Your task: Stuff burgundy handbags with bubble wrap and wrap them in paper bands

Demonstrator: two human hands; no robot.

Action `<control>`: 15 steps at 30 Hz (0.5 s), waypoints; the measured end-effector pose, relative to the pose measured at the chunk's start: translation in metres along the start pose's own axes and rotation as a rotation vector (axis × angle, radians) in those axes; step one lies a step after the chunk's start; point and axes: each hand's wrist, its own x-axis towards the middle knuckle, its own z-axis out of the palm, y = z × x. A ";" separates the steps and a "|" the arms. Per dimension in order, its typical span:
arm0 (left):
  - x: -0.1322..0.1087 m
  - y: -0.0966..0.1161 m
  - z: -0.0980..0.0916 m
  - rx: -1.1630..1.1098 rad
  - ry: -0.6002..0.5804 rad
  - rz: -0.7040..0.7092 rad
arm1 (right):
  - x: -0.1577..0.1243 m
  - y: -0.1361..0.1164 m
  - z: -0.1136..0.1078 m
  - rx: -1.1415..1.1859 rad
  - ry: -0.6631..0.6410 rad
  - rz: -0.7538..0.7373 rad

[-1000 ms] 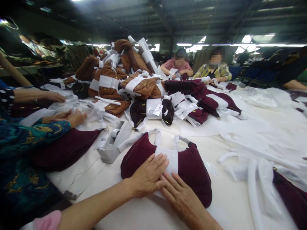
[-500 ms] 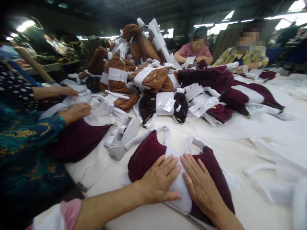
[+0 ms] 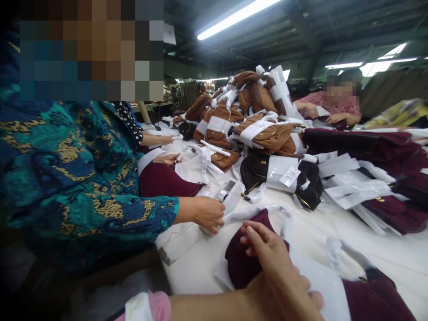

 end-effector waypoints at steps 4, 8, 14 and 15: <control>0.002 -0.026 0.007 0.065 -0.053 0.069 | 0.026 0.002 0.015 0.367 0.062 0.205; 0.004 -0.018 0.008 0.145 -0.040 0.048 | 0.039 0.012 0.019 0.504 0.030 0.271; -0.039 -0.021 0.000 0.225 0.212 -0.012 | 0.059 0.020 0.025 0.524 0.008 0.336; -0.047 -0.018 0.005 0.216 0.281 -0.019 | 0.062 0.019 0.027 0.517 0.017 0.343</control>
